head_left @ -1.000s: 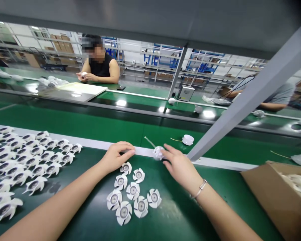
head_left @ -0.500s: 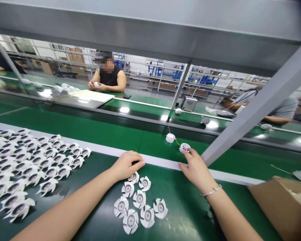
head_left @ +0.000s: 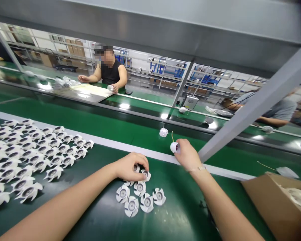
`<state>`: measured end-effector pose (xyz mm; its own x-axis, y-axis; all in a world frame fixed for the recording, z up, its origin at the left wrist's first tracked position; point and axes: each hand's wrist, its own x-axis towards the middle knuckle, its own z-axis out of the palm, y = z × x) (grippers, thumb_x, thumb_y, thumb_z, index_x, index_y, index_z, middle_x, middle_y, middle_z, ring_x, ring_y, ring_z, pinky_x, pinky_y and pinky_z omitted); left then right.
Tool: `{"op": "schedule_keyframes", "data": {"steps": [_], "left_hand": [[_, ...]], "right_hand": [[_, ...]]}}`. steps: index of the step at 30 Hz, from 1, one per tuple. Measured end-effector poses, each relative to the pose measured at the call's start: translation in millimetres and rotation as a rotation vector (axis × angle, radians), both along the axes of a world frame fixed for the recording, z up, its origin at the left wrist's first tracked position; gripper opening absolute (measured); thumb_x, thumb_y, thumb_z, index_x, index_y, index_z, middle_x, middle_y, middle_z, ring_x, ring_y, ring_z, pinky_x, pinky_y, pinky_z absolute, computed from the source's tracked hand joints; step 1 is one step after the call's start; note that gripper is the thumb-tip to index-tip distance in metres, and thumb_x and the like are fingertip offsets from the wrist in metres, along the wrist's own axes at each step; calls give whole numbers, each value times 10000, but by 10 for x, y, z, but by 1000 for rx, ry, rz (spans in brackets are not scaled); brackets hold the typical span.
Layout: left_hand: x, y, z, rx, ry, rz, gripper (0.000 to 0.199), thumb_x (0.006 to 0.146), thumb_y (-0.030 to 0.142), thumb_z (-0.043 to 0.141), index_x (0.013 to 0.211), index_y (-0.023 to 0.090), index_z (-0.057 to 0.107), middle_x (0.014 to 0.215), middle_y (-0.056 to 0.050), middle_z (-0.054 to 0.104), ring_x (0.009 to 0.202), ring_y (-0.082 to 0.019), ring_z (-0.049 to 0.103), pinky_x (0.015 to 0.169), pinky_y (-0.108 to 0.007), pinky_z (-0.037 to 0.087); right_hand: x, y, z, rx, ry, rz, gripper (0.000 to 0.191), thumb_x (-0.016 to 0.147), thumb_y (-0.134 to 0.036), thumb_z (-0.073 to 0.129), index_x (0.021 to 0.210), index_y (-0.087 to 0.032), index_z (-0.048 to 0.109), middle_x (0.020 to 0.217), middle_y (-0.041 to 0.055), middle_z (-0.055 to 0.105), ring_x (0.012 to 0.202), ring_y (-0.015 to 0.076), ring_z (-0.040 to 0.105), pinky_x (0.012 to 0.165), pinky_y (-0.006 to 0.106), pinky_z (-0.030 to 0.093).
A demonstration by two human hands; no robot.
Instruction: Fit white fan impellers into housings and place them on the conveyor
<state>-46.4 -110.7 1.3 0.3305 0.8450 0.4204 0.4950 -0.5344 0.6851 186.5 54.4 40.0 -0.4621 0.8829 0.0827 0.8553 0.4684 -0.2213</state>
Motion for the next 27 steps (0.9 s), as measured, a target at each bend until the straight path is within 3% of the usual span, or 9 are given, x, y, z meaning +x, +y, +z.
{"op": "schedule_keyframes", "data": {"steps": [3,7,11,14,18,22,27], "left_hand": [[50,23,-53,-59,-39,-63,178,701,234,778,873,197,756,916,-60,718,826,-175,676,795,-290,537],[51,89,-124,-107,-75,-84,222,790,263,739,1001,198,758,1028,-88,729,943,-189,690,889,-309,528],[51,98,-120,-125,-47,-87,381,788,255,738,1164,200,707,1174,-109,699,1044,-220,663,966,-354,494],[57,92,-109,-202,-120,-11,511,720,165,724,1224,214,662,1195,-91,674,979,-207,641,939,-371,495],[21,128,-141,-346,-394,97,406,792,202,633,1198,198,641,1134,-81,676,973,-193,629,901,-364,502],[-44,184,-183,-379,-522,151,336,898,364,550,1165,169,607,1098,-92,681,978,-187,643,944,-383,492],[-43,183,-195,-389,-526,154,366,886,432,590,1125,157,616,1059,-91,685,963,-187,642,925,-381,503]], "right_hand": [[82,-438,-8,-59,157,127,463,879,-301,654,1298,-178,497,1194,104,600,1010,205,632,847,305,533],[91,-854,-52,-372,576,328,555,951,-475,543,1438,-270,373,1095,43,638,812,162,626,706,284,540],[12,-961,-157,-422,842,397,374,898,-343,628,1220,-271,451,1110,26,588,911,162,597,795,290,520],[-38,-944,-245,-467,861,414,335,835,-238,669,1072,-258,434,1045,7,577,873,148,594,773,277,521],[-73,-941,-306,-484,835,520,289,857,-203,631,1100,-254,483,1203,49,574,1065,176,605,897,317,528],[-82,-970,-303,-301,746,653,182,870,-183,616,1032,-247,562,1237,55,598,1128,181,591,923,313,515],[-75,-961,-311,-138,658,681,111,829,-205,689,921,-226,630,1187,60,662,1136,206,614,974,340,497]]}}
